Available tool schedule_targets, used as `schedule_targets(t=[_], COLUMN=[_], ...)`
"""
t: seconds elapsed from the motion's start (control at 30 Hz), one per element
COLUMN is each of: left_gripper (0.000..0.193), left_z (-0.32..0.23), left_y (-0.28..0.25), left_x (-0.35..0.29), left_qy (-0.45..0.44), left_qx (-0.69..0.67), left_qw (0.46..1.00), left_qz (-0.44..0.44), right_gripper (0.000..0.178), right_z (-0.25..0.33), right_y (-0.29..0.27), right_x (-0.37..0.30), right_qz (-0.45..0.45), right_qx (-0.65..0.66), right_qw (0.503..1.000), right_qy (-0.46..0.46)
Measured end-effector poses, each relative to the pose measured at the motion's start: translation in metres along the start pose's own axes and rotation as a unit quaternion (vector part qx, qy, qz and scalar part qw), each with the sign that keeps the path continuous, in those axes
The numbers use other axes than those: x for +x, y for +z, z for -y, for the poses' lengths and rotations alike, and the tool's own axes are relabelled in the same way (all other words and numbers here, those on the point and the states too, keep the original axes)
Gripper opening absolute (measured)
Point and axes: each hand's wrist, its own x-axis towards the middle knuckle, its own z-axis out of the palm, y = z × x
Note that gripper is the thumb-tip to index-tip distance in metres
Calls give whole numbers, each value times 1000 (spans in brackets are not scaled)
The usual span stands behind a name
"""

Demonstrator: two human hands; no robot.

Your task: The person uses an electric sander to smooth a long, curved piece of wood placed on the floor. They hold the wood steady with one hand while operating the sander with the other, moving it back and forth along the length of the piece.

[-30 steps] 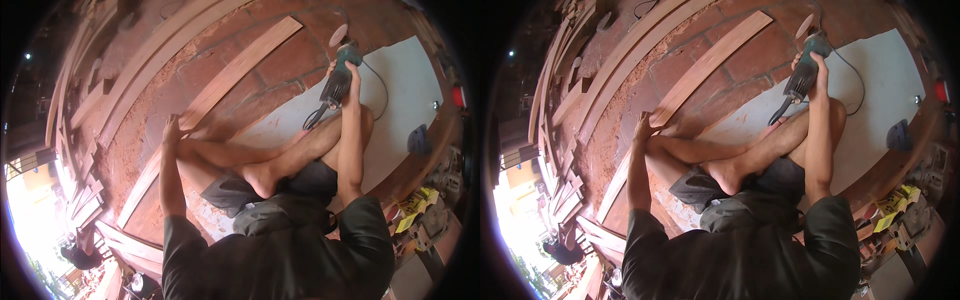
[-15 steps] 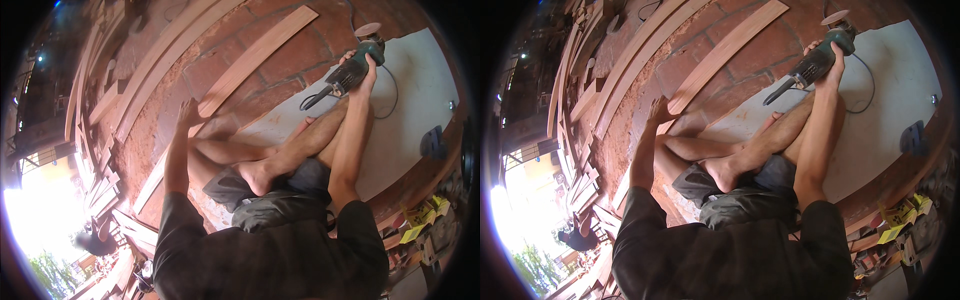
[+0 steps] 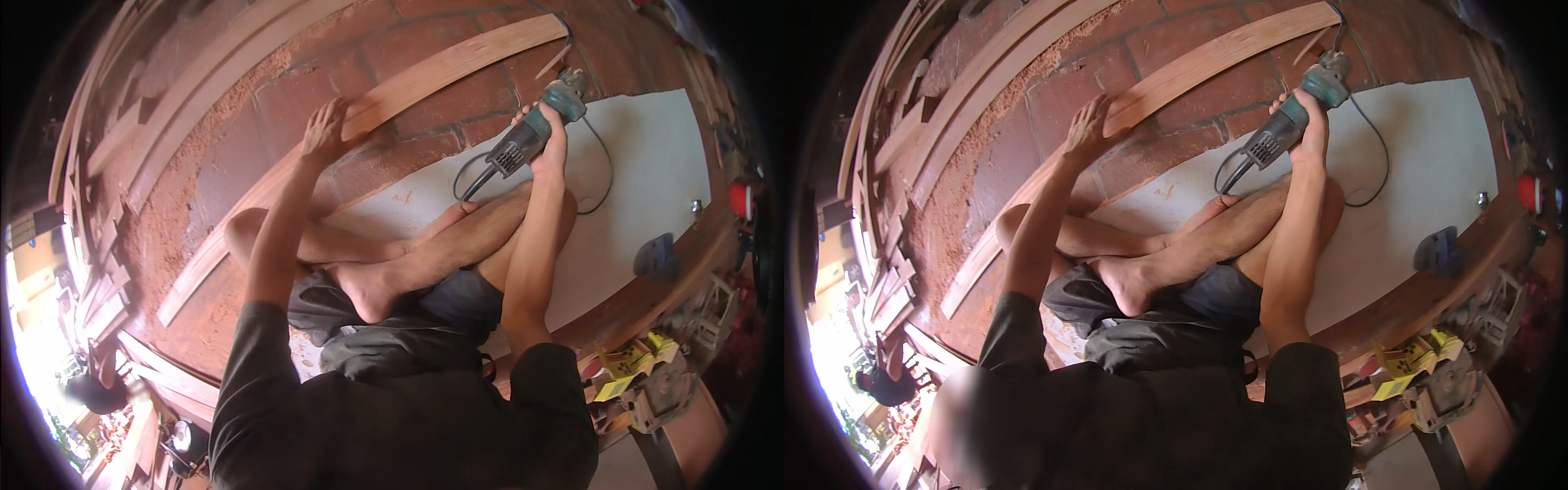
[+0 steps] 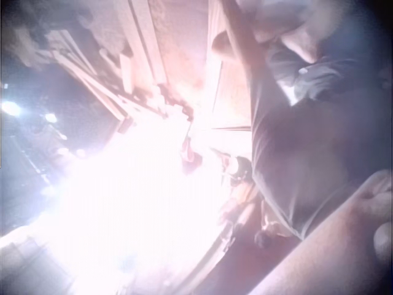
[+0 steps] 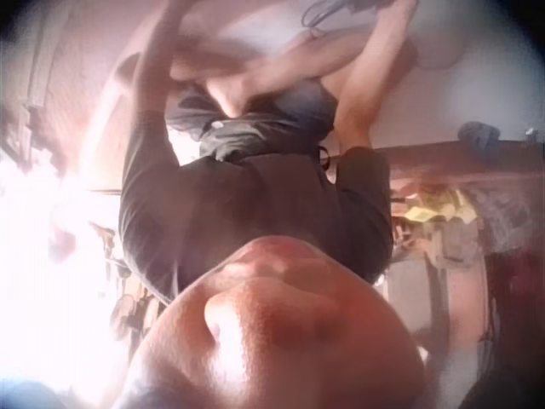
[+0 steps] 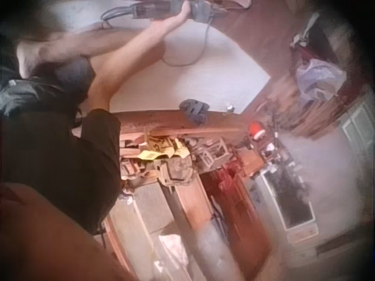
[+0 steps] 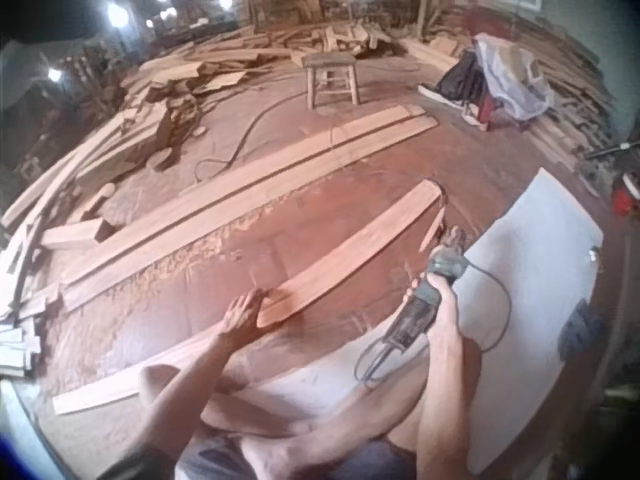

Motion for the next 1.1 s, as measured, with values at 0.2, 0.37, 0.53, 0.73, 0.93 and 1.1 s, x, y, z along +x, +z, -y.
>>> schedule_targets(t=[0.2, 0.37, 0.53, 0.73, 0.93, 1.1], left_gripper=[75, 72, 68, 65, 65, 65], left_z=[59, 60, 76, 75, 76, 74], left_y=[27, 33, 28, 5, 8, 11], left_x=[-48, -54, -86, -89, -89, -90], left_qy=[-58, -81, -114, -153, -162, -173], left_qx=[28, -8, -11, 10, 13, 11], left_qw=[992, 987, 988, 986, 985, 983], left_qz=[-108, -138, -104, -62, -60, -54], right_gripper=[36, 70, 77, 72, 80, 75], right_z=[-5, -35, -57, -56, -86, -78], right_y=[35, 74, 79, 84, 123, 109], right_x=[34, 72, 106, 130, 117, 129], right_qz=[-22, 7, -13, -52, -7, -67], right_qx=[-501, -731, -808, -828, -851, -845], right_qw=[846, 664, 578, 550, 523, 528], right_qy=[-184, -157, -117, -97, -41, -50])
